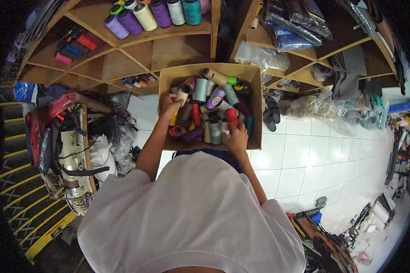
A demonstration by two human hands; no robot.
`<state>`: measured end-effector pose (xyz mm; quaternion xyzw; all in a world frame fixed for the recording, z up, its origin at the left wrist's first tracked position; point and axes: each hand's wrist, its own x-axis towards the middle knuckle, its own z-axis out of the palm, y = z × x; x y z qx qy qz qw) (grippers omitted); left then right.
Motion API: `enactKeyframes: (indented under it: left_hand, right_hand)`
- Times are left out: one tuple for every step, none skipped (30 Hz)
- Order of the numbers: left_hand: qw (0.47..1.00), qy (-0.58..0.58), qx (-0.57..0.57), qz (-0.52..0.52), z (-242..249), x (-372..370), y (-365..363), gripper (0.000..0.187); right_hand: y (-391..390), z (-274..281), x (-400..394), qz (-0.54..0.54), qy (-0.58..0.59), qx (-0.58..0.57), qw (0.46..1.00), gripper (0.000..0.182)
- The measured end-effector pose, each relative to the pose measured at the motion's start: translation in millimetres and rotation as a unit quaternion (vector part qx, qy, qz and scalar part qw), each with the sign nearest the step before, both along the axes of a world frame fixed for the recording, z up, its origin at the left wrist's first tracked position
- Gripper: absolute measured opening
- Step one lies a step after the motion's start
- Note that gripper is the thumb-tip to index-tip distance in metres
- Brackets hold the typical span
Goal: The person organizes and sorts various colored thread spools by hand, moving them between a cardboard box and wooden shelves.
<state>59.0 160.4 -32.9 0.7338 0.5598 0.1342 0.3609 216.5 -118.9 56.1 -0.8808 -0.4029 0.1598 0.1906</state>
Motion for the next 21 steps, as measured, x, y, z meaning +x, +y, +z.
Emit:
enactKeyframes:
  left_hand:
    - [1.000,-0.001,0.002,0.002,12,-5,-7,0.046]
    - [0.980,-0.113,-0.153,0.050,32,-8,-17,0.048]
    - [0.922,-0.219,-0.303,0.095,48,-12,-27,0.050]
    - [0.923,-0.219,-0.301,0.095,54,-17,-37,0.050]
    - [0.891,-0.285,-0.346,0.072,60,-20,-46,0.054]
    - [0.852,-0.350,-0.387,0.047,68,-21,-54,0.059]
    - [0.852,-0.352,-0.385,0.045,81,-20,-64,0.059]
    - [0.842,-0.371,-0.392,-0.014,95,-17,-73,0.060]
    - [0.828,-0.388,-0.397,-0.074,108,-13,-76,0.061]
    - [0.829,-0.389,-0.394,-0.078,115,-8,-74,0.061]
    - [0.844,-0.378,-0.367,-0.101,123,-4,-71,0.061]
    - [0.858,-0.367,-0.339,-0.123,126,-1,-69,0.061]
    - [0.856,-0.365,-0.349,-0.109,126,3,-59,0.056]
    - [0.857,-0.365,-0.347,-0.109,127,4,-49,0.056]
    - [0.859,-0.364,-0.333,-0.137,143,7,-41,0.052]
    - [0.861,-0.362,-0.318,-0.165,150,9,-34,0.049]
    - [0.857,-0.382,-0.313,-0.150,147,13,-29,0.040]
    - [0.858,-0.380,-0.312,-0.150,131,14,-22,0.040]
    - [0.900,-0.345,-0.217,-0.155,104,11,-14,0.036]
    - [0.931,-0.305,-0.120,-0.159,78,7,-9,0.032]
    - [0.970,-0.209,-0.015,-0.125,58,3,-7,0.040]
  right_hand:
    - [10,10,0,0.014,-0.014,0.018,1.000,0.048]
    - [20,8,3,0.016,-0.015,0.021,1.000,0.048]
    - [30,3,7,0.044,0.037,0.106,0.993,0.048]
    - [44,7,8,0.070,0.088,0.190,0.975,0.048]
    - [56,13,9,0.059,0.191,0.147,0.969,0.056]
    - [71,22,5,0.059,0.190,0.149,0.968,0.056]
    - [85,29,0,0.009,0.333,0.176,0.926,0.061]
    - [96,33,-2,-0.040,0.466,0.199,0.861,0.066]
    - [104,29,0,-0.039,0.464,0.202,0.862,0.066]
    - [111,23,2,0.018,0.443,0.227,0.867,0.070]
    - [117,17,5,0.074,0.421,0.250,0.869,0.073]
    - [121,26,9,0.076,0.419,0.254,0.868,0.073]
    - [124,43,13,0.083,0.433,0.239,0.865,0.074]
    - [126,57,14,0.091,0.449,0.223,0.861,0.074]
    - [125,62,14,0.060,0.451,0.251,0.854,0.067]
    - [123,61,15,0.060,0.453,0.251,0.853,0.067]
    - [121,60,19,0.029,0.477,0.240,0.845,0.062]
    - [118,59,24,-0.002,0.500,0.229,0.835,0.057]
    - [112,52,28,-0.047,0.539,0.221,0.811,0.048]
    - [103,39,35,-0.049,0.540,0.223,0.810,0.048]
    - [93,23,43,-0.089,0.545,0.184,0.813,0.051]
